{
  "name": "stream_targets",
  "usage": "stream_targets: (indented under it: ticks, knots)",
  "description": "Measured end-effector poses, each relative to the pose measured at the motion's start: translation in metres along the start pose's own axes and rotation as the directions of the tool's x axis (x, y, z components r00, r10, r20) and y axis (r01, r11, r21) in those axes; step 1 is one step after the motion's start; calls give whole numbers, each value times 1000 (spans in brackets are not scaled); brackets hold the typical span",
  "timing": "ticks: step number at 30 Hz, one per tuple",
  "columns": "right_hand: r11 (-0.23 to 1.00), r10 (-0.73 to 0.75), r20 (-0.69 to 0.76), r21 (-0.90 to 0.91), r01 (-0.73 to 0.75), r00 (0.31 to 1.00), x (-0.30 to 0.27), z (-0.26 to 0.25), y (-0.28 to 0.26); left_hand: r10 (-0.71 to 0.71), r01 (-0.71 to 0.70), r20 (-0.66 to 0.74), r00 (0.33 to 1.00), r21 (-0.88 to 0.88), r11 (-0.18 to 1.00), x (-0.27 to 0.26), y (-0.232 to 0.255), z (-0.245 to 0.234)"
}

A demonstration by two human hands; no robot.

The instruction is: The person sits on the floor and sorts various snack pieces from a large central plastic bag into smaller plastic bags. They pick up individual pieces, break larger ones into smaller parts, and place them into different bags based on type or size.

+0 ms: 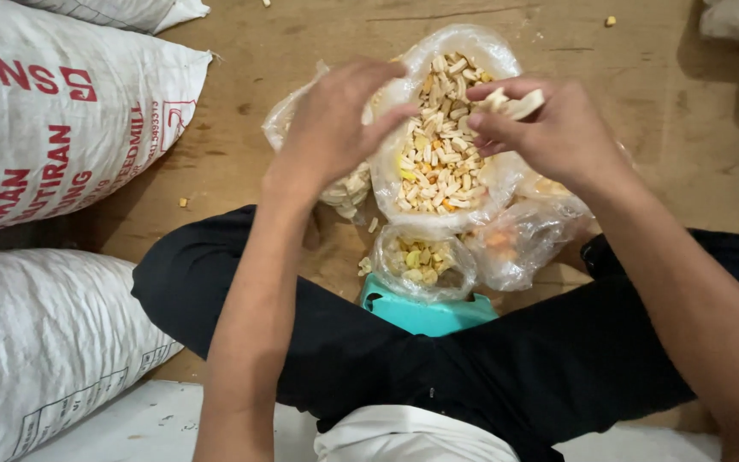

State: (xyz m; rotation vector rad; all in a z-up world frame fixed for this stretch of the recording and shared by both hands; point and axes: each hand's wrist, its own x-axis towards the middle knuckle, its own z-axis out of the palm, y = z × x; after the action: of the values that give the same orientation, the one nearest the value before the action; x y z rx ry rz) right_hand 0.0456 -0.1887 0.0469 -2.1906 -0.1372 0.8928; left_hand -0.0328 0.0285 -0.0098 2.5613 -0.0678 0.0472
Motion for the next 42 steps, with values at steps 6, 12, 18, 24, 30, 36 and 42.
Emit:
stream_targets:
  ticks: [6,12,18,24,30,36,42]
  knots:
    - [903,-392,50,-167,395,918,23,8,27,385,-412,-148,911,-277,868,14,32,17]
    - [927,-334,95,-148,345,938,17,5,21,352,-386,-170,921,-266,883,31,30,25]
    - [950,-188,92,-234,205,978,5,2,11,227,-228,-29,974,-203,952,25,16,14]
    - [959,-75,63,-271,90,995,-1,-3,10,-64,66,58,996,-21,998,-3,-10,-15]
    - [955,-172,61,-233,182,983,14,-3,32,-230,218,-20,973,403,889,-23,-71,-5]
    - [981,-96,142,-154,118,985,7,-3,15,-254,224,89,963,256,940,-19,-42,-15]
    - [965,-175,199,-159,208,964,22,0,29,-73,82,178,981,-48,995,3,8,-3]
